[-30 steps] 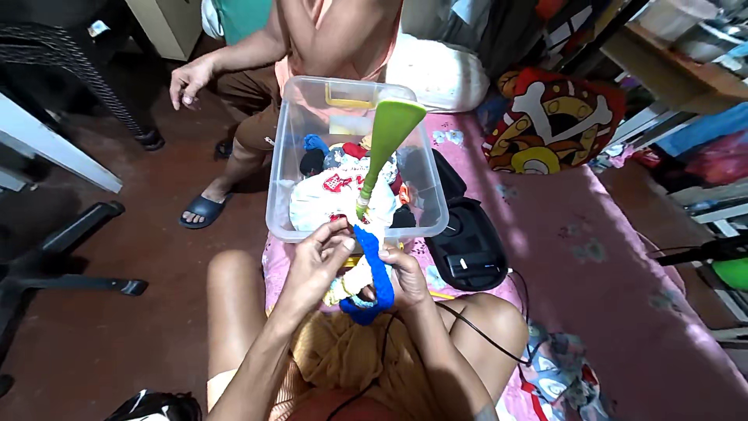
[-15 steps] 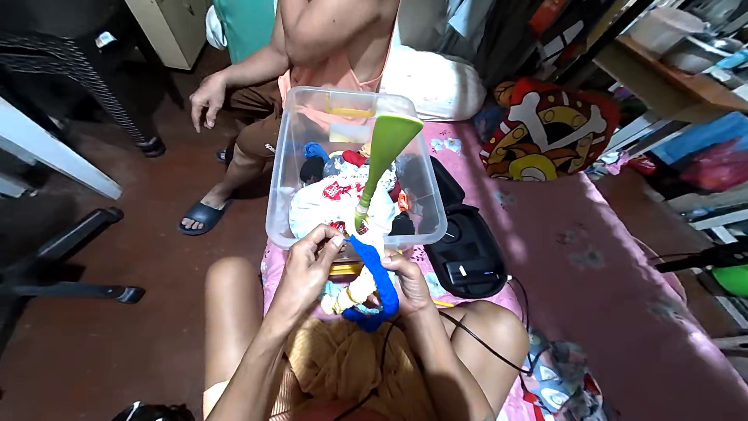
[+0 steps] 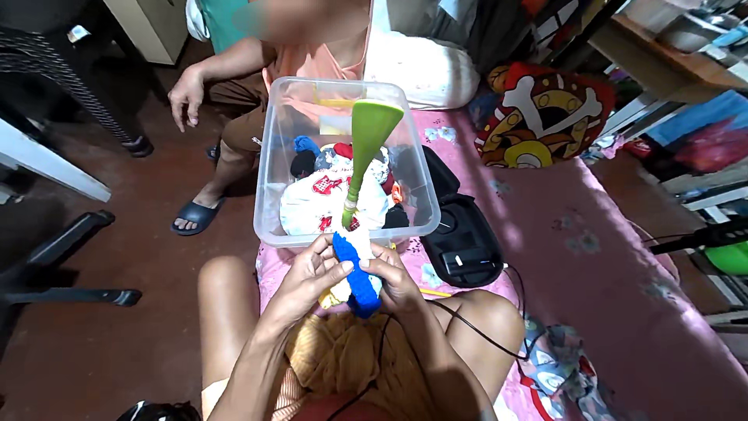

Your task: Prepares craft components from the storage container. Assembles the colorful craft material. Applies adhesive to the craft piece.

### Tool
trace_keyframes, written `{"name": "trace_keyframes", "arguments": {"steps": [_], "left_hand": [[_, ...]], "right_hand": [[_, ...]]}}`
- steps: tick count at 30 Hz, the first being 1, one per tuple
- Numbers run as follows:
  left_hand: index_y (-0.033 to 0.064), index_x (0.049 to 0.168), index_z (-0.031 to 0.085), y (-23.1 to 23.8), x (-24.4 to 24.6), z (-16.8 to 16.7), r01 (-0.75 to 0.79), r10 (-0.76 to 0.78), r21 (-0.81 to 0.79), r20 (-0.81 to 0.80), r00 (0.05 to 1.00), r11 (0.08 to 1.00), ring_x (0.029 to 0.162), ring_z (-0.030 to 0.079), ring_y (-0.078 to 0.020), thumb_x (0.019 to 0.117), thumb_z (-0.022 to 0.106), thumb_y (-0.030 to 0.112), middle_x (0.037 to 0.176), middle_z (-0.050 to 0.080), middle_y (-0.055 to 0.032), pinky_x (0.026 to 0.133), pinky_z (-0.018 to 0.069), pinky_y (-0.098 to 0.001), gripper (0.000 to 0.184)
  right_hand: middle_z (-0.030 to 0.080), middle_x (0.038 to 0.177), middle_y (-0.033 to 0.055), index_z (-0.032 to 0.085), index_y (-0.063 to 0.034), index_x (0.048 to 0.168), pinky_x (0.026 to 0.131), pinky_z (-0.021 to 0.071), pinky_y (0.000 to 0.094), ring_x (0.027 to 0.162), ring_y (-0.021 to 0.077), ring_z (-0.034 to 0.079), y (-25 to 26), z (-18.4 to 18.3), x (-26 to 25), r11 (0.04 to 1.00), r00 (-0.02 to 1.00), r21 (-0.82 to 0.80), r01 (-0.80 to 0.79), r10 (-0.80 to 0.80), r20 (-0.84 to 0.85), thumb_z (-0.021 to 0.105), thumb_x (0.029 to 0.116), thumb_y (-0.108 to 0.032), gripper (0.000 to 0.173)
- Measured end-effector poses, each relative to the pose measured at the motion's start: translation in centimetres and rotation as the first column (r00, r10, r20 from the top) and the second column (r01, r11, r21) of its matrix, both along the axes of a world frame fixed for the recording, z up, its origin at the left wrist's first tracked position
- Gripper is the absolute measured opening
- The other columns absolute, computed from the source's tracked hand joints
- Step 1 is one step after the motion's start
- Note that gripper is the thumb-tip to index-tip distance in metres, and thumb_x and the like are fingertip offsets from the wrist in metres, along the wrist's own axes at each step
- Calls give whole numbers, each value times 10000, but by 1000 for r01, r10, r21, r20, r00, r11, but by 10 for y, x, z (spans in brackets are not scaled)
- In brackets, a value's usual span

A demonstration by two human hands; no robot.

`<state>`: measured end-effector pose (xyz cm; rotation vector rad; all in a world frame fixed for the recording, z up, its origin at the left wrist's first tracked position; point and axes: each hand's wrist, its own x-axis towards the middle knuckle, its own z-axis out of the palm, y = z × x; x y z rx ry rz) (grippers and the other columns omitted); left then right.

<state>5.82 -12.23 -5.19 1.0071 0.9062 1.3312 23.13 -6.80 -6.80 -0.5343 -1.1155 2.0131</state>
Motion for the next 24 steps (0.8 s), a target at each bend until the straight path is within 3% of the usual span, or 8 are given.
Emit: {"name": "trace_keyframes", "arguments": {"steps": [6, 7, 9, 10, 16, 24], "left_hand": [[33, 1107, 616, -3, 8, 6, -150, 146, -30, -109, 983, 988, 871, 716, -67, 892, 626, -12, 988, 736, 3, 794, 603, -229, 220], [36, 1095, 621, -4, 9, 7, -165, 160, -26, -130, 978, 986, 853, 715, -61, 883, 631, -11, 972, 736, 10, 780, 602, -222, 217], [47, 1058, 641, -4, 10, 7, -203, 199, -6, -153, 968, 979, 806, 709, -42, 863, 636, -15, 924, 736, 30, 744, 597, -205, 204], [51, 1038, 650, -4, 10, 6, -217, 215, 5, -156, 964, 976, 792, 706, -37, 856, 639, -21, 906, 735, 37, 734, 596, -200, 195], [80, 979, 663, -2, 4, -4, -243, 249, 60, -137, 959, 968, 788, 690, -37, 876, 588, 3, 882, 717, 52, 737, 588, -214, 149], [110, 973, 630, 0, 3, -2, -262, 262, -26, -8, 965, 965, 741, 675, -43, 903, 440, 62, 828, 698, 45, 690, 574, -216, 208]], "right_hand": [[700, 993, 18, 578, 25, 1150, 836, 590, 279, 877, 66, 690, 3, -1, 2, 984, 994, 176, 36, -54, 99, 498, 1007, -101, 207], [696, 960, 16, 597, 34, 1141, 802, 588, 262, 835, 53, 679, 4, 1, 3, 981, 989, 188, 40, -65, 130, 508, 1007, -91, 204], [653, 724, -45, 630, -9, 1084, 538, 508, 160, 557, -20, 572, 6, 5, 3, 985, 987, 170, 42, -67, 144, 543, 1002, -93, 146], [630, 657, -54, 625, -24, 1071, 474, 469, 149, 487, -22, 534, 7, 4, 3, 989, 993, 143, 21, -37, 112, 542, 1006, -92, 126], [681, 741, -9, 611, -17, 1116, 548, 523, 202, 572, 43, 612, 10, -3, 4, 997, 998, 58, -49, 46, 38, 501, 1011, -143, 197], [688, 744, 1, 614, -30, 1107, 537, 518, 198, 563, 44, 610, 13, -2, 4, 998, 998, 40, -54, 53, 28, 499, 1005, -143, 190]]}}
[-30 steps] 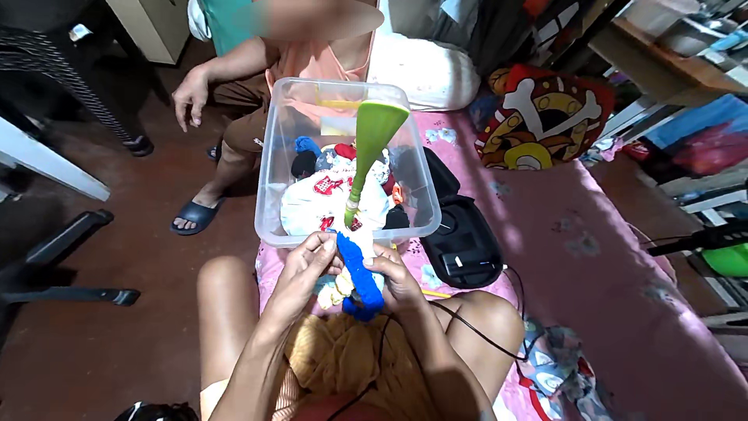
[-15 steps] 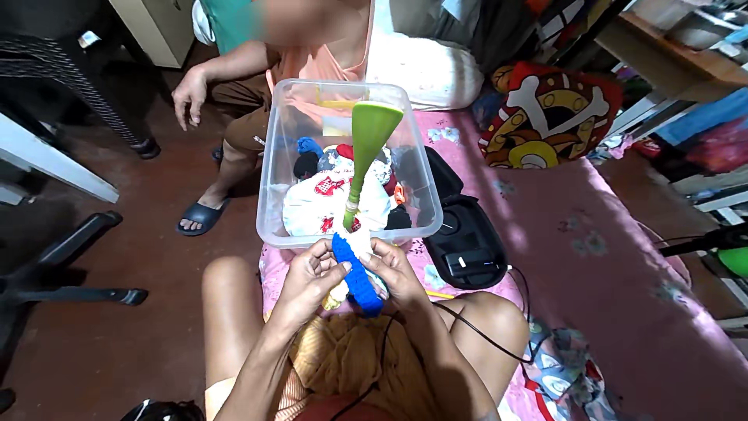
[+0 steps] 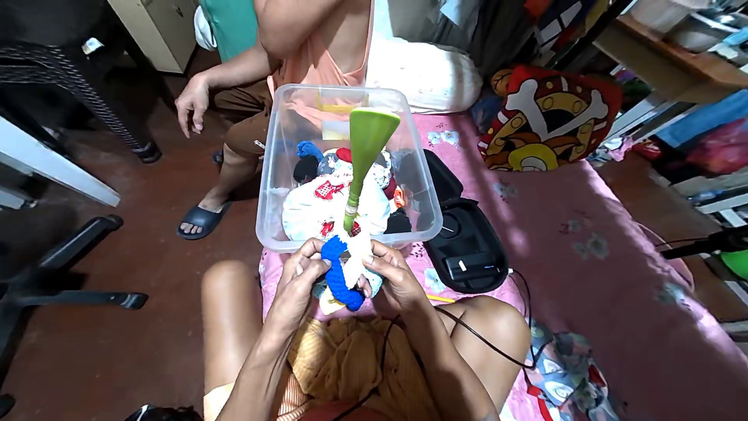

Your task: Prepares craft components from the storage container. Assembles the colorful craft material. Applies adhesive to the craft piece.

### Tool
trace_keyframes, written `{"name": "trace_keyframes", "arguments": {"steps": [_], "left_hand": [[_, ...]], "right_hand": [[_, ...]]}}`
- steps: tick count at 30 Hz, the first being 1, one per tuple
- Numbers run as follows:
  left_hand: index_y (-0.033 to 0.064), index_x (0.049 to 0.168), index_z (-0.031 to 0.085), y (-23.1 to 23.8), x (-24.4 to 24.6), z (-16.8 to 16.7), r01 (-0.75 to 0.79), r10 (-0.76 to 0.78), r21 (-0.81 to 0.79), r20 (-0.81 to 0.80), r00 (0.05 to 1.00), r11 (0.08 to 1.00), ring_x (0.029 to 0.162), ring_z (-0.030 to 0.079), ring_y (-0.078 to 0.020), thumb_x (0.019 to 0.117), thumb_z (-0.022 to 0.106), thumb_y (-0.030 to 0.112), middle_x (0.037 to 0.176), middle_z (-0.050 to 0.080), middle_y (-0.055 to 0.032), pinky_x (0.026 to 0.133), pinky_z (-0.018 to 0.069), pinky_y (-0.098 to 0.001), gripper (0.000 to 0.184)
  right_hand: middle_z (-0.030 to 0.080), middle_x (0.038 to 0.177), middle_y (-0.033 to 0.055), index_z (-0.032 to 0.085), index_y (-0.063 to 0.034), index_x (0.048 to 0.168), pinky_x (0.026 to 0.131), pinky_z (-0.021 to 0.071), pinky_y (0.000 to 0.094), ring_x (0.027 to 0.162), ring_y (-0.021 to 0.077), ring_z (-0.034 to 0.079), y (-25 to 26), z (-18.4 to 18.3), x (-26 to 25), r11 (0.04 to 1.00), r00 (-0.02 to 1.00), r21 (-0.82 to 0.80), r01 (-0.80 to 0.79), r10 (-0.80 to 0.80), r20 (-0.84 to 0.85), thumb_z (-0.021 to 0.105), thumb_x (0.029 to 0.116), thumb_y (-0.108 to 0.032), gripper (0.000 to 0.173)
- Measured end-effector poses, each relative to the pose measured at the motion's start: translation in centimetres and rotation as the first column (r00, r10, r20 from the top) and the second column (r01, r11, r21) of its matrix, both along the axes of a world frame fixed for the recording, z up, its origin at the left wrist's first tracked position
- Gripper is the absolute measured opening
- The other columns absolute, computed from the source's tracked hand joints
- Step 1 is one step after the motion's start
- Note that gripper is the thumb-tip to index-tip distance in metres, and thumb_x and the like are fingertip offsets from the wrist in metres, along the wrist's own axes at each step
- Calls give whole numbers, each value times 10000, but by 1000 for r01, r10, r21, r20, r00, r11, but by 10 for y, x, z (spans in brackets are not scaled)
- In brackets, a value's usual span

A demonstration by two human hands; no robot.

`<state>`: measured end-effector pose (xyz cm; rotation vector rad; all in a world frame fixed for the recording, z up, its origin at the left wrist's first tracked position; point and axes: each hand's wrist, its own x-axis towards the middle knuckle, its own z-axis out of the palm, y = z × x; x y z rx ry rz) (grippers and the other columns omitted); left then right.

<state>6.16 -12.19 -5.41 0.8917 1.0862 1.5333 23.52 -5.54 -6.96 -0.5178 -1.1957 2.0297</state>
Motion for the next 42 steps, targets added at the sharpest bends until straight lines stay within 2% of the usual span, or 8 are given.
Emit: {"name": "trace_keyframes", "arguments": {"steps": [13, 17, 19, 24, 25, 28, 36, 42], "left_hand": [[108, 982, 669, 0, -3, -2, 2, -5, 21, 135, 991, 1000, 778, 693, -71, 918, 349, 97, 869, 721, -4, 706, 576, -210, 327], [104, 1055, 633, 5, 1, 9, 29, -30, -46, -28, 999, 999, 741, 669, -43, 985, 505, 242, 829, 697, 41, 686, 565, -198, 200], [61, 1046, 646, 9, 5, 16, 4, -12, -71, -118, 993, 997, 734, 698, -59, 959, 609, 151, 829, 720, 21, 698, 598, -225, 130], [54, 989, 669, 10, 9, 20, -48, 30, -58, -280, 960, 997, 715, 684, -13, 906, 649, 42, 811, 714, 47, 678, 587, -185, 87], [55, 981, 673, 9, 10, 20, -63, 47, -43, -302, 952, 997, 714, 680, -7, 898, 660, 45, 808, 712, 48, 671, 583, -181, 85], [52, 990, 683, 5, 14, 20, -95, 83, -25, -315, 945, 995, 708, 678, -9, 872, 666, 29, 814, 713, 49, 662, 576, -174, 122], [37, 1011, 651, 7, 2, 11, -18, 19, 10, -67, 998, 1000, 630, 685, -78, 924, 517, -19, 738, 715, 13, 628, 596, -223, 169], [36, 1123, 647, 13, -1, 19, -17, 18, 9, -137, 990, 1000, 736, 686, -61, 971, 522, 102, 903, 717, 23, 700, 595, -225, 208]], "right_hand": [[704, 789, 41, 619, -23, 1129, 542, 531, 215, 580, 71, 630, 2, -2, 0, 997, 996, -72, -40, 34, -84, 480, 1008, -148, 223], [697, 790, 27, 600, -9, 1147, 541, 524, 210, 580, 59, 617, 1, -5, -3, 999, 999, -27, -27, 26, -46, 467, 1004, -120, 224], [674, 741, 3, 589, -9, 1157, 530, 514, 211, 561, 53, 599, -1, -5, -4, 1000, 1000, 5, -10, 10, -19, 468, 1000, -108, 222], [685, 1119, 82, 479, 104, 1320, 711, 575, 237, 839, 48, 662, -5, 12, -4, 899, 952, 421, 120, -225, 209, 559, 1013, -240, 468], [706, 1119, 96, 527, 93, 1295, 793, 594, 275, 916, 72, 688, -6, 15, -6, 855, 909, 499, 145, -314, 275, 581, 1004, -273, 471], [732, 935, 56, 645, -22, 1163, 731, 580, 355, 829, 110, 704, -9, 26, -13, 789, 736, 595, 152, -492, 465, 587, 967, -285, 333], [680, 877, -1, 625, -4, 1054, 727, 566, 258, 786, 55, 662, 7, 36, -4, 993, 951, 108, 56, -86, 299, 416, 905, -64, 263], [687, 883, 1, 618, 3, 1082, 727, 569, 244, 789, 48, 666, 9, 38, -5, 991, 949, 115, 74, -106, 298, 430, 919, -49, 254]]}}
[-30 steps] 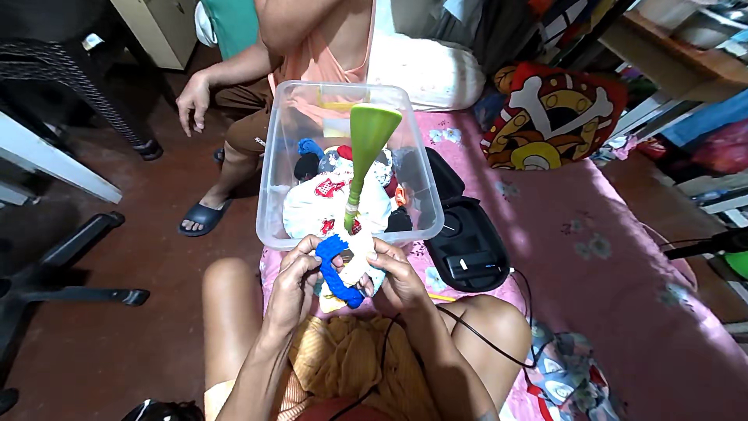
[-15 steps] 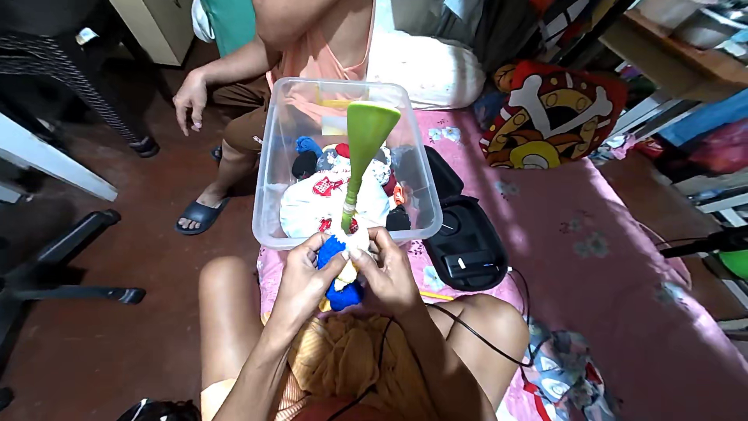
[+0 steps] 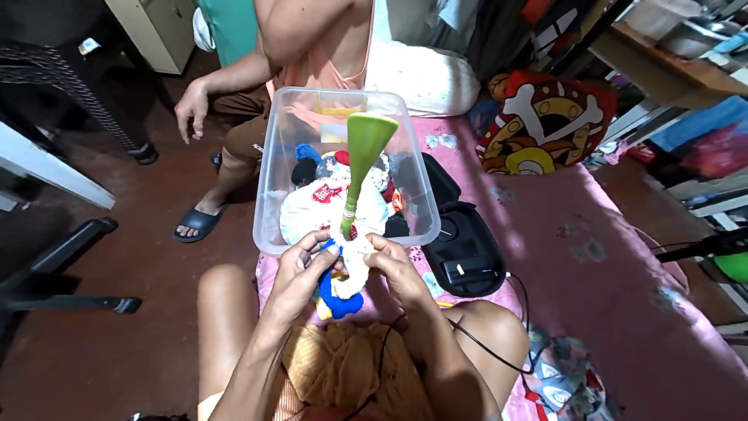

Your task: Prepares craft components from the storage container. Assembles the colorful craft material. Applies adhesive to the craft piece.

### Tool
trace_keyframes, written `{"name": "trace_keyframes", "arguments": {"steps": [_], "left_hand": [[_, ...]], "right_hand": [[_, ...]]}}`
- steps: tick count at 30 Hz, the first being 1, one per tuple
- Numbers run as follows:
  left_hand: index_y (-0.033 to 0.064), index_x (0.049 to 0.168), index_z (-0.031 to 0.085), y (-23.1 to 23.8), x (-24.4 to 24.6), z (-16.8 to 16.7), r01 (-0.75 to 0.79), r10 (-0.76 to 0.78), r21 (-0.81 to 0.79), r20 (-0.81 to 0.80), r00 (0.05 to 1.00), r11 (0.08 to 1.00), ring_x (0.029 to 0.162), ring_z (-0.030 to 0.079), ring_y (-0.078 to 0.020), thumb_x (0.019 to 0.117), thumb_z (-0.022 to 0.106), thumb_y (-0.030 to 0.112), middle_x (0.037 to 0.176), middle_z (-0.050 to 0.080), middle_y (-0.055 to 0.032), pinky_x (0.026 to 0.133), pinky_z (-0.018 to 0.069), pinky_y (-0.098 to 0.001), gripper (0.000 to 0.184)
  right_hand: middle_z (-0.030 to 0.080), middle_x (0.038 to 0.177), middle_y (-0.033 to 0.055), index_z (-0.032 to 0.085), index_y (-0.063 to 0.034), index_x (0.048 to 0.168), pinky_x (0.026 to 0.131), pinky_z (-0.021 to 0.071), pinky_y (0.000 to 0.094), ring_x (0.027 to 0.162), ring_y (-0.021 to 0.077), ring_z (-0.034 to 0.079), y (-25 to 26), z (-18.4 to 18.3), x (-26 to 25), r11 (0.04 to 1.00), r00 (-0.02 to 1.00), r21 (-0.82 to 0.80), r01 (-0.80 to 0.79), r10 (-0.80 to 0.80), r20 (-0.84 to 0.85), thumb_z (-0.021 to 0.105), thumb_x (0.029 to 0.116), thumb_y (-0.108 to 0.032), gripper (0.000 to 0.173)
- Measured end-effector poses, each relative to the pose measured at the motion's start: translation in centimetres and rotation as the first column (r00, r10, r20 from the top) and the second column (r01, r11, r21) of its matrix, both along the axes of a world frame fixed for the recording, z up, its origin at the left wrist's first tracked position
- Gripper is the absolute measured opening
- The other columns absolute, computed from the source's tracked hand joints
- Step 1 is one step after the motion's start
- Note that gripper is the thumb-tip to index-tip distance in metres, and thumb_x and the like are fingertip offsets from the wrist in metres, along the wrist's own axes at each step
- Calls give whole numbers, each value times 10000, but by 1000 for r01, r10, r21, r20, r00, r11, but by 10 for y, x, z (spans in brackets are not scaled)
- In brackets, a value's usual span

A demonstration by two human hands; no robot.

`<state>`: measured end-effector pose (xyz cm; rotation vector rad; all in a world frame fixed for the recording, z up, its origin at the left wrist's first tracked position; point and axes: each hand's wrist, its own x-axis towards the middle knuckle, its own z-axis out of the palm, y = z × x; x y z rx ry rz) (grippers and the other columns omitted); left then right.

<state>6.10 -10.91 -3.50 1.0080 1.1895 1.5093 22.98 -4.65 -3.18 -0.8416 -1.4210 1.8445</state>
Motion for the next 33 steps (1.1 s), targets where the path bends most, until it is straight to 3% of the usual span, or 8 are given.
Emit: {"name": "trace_keyframes", "arguments": {"steps": [3, 6, 13, 18, 24, 28, 30, 33], "left_hand": [[61, 1061, 645, 13, 0, 10, -63, 60, -37, -81, 995, 997, 759, 670, -36, 985, 574, 106, 895, 704, 27, 696, 567, -196, 113], [42, 1020, 637, 23, 0, 20, -97, 96, -10, -11, 995, 995, 730, 670, -49, 964, 596, 17, 840, 705, 2, 682, 565, -200, 74], [69, 1089, 678, 27, 0, 67, -101, 117, 223, -59, 991, 970, 720, 649, -16, 981, 601, 34, 877, 704, 31, 657, 553, -173, 137], [118, 1133, 670, 28, -2, 113, -81, 149, 328, -190, 970, 941, 670, 589, 25, 1026, 582, 115, 901, 676, 76, 592, 493, -123, 138], [79, 1119, 648, 29, 2, 149, -67, 211, 524, -219, 953, 849, 810, 659, -8, 1013, 595, 66, 975, 682, 49, 704, 555, -149, 119], [88, 1179, 616, 1, 4, 151, 0, 202, 613, -261, 944, 790, 797, 634, -6, 1035, 540, 92, 1014, 663, 51, 676, 539, -143, 163], [137, 1141, 638, -14, 2, 138, -1, 156, 582, -215, 964, 813, 651, 577, 40, 1014, 587, 138, 895, 663, 91, 559, 484, -98, 137], [180, 1112, 677, -27, -3, 104, -15, 88, 497, -124, 988, 868, 688, 617, 29, 988, 646, 178, 906, 698, 84, 618, 520, -116, 128]], "right_hand": [[680, 974, 37, 591, 35, 1173, 773, 570, 253, 847, 55, 663, -2, 3, -3, 998, 1000, 66, 8, -8, -6, 446, 938, -49, 289], [660, 1088, 86, 540, 73, 1261, 819, 569, 253, 915, 70, 662, -3, 8, -8, 989, 998, 135, 55, -49, -46, 484, 960, -39, 326], [701, 911, 29, 552, -7, 1214, 760, 576, 237, 801, 50, 681, -1, 50, -18, 946, 963, 241, 216, -166, -211, 517, 917, 9, 300], [707, 959, 42, 546, -74, 1310, 652, 586, 233, 735, 60, 679, 3, 93, -18, 924, 934, 304, 231, -123, -334, 504, 959, -15, 358], [678, 1039, 56, 510, -45, 1368, 645, 592, 221, 763, 64, 678, -4, 131, -16, 790, 913, 520, 325, -119, -390, 498, 995, 9, 377], [671, 1158, 9, 584, -69, 1338, 851, 579, 243, 988, 52, 661, -21, 123, -12, 568, 920, 732, 375, -127, -372, 567, 965, -23, 376], [694, 1127, -16, 640, -105, 1282, 881, 578, 241, 996, 37, 666, -28, 106, -10, 616, 922, 704, 352, -102, -372, 586, 984, -76, 304], [703, 1092, 20, 619, 22, 1219, 870, 577, 229, 972, 29, 671, -33, 77, -8, 735, 936, 619, 278, -64, -345, 571, 981, -44, 252]]}}
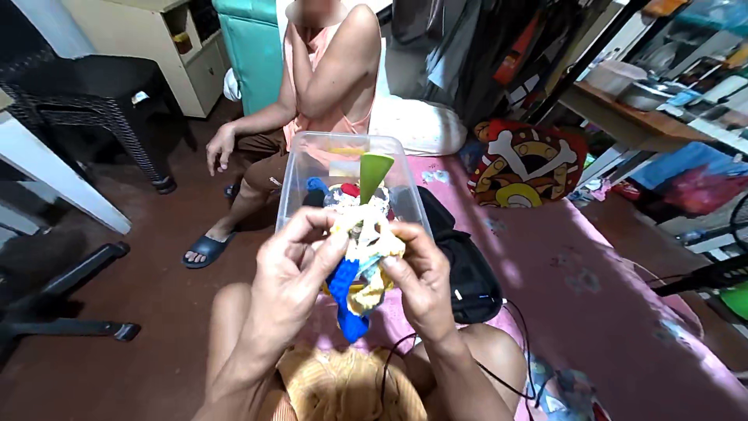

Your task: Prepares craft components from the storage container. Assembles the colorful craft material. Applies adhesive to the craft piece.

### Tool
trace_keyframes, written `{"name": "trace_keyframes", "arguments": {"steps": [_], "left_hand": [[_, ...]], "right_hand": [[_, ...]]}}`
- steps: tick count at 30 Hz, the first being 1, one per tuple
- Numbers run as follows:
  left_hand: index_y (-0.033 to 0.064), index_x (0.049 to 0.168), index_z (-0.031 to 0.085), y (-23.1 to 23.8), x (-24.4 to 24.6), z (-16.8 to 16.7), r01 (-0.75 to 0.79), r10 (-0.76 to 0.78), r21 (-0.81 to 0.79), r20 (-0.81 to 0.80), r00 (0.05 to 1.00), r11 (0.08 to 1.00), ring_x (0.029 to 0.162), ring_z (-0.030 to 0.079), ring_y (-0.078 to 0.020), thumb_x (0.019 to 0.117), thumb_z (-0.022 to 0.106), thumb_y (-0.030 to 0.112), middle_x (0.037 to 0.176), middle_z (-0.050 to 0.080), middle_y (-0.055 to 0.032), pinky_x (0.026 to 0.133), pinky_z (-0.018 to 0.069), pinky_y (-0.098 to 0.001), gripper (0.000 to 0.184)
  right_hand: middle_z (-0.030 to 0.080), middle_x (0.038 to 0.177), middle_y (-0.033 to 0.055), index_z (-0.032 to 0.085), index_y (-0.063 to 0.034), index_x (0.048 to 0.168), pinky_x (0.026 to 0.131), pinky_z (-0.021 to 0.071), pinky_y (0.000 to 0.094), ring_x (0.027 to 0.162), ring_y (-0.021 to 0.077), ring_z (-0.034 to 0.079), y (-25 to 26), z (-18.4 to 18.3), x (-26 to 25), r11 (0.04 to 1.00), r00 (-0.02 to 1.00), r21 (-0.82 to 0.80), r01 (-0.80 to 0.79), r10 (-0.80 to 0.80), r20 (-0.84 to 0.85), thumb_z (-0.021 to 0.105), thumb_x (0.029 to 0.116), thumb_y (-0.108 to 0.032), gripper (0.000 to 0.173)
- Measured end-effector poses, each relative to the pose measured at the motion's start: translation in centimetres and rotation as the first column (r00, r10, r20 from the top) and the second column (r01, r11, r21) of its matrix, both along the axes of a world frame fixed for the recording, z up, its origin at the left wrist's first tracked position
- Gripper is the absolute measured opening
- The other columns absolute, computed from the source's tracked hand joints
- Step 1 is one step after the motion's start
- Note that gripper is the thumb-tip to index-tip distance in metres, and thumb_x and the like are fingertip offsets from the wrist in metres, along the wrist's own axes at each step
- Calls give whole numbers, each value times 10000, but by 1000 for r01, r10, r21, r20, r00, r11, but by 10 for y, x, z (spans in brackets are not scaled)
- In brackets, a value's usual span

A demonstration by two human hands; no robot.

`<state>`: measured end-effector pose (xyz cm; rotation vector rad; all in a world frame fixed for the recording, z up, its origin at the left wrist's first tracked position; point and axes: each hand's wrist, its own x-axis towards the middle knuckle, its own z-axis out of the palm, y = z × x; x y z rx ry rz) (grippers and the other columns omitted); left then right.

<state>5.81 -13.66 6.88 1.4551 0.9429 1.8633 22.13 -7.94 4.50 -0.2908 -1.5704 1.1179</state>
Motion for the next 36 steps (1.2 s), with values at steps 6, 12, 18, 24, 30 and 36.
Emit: {"name": "trace_keyframes", "arguments": {"steps": [6, 12, 18, 24, 30, 36], "left_hand": [[75, 1094, 623, -5, -8, -53, 112, -48, -263, 236, 970, 958, 793, 705, -54, 1018, 514, 62, 886, 731, 14, 740, 597, -215, 133], [77, 1078, 601, -9, -2, -70, 132, 13, -399, 340, 940, 907, 711, 694, -48, 1026, 465, 53, 798, 717, 17, 672, 590, -206, 148], [77, 1090, 600, -8, 0, -73, 138, 25, -425, 355, 934, 895, 684, 693, -62, 1026, 452, 53, 818, 711, -3, 634, 599, -213, 162], [103, 1144, 543, -10, -6, -76, 181, -82, -449, 230, 970, 875, 632, 666, -34, 981, 535, 69, 793, 706, 46, 589, 567, -177, 167], [64, 1074, 638, -14, 1, -82, -106, 81, -442, -74, 994, 891, 720, 678, -14, 849, 704, 23, 914, 721, 48, 651, 576, -169, 238], [57, 993, 633, -19, 22, -90, -265, 265, -296, -41, 963, 918, 702, 676, 5, 834, 692, -5, 857, 712, 78, 630, 582, -165, 180]], "right_hand": [[696, 1087, 56, 508, 112, 1297, 830, 588, 244, 923, 52, 686, -6, -36, -2, 955, 985, -271, -120, 148, 87, 491, 945, 52, 357], [644, 1220, 112, 489, 106, 1351, 856, 579, 230, 992, 75, 668, -13, -63, -7, 979, 994, -204, 27, -4, 112, 613, 924, 17, 454], [667, 1235, 81, 528, 31, 1364, 895, 583, 276, 1027, 102, 682, -10, -79, -3, 964, 999, -260, -54, 54, -9, 669, 906, 5, 480], [698, 989, 57, 628, 94, 1226, 807, 567, 196, 874, 37, 662, -7, -72, 0, 959, 974, -258, 120, -64, 216, 620, 858, 69, 368], [692, 853, 33, 484, 10, 1358, 734, 590, 287, 747, 95, 680, -1, -65, 13, 784, 979, -592, -185, 201, -39, 500, 949, -3, 410], [748, 844, 53, 548, -55, 1057, 668, 636, 345, 733, 166, 750, -23, -81, 9, 623, 952, -724, -297, 255, -171, 419, 951, 42, 193]]}}
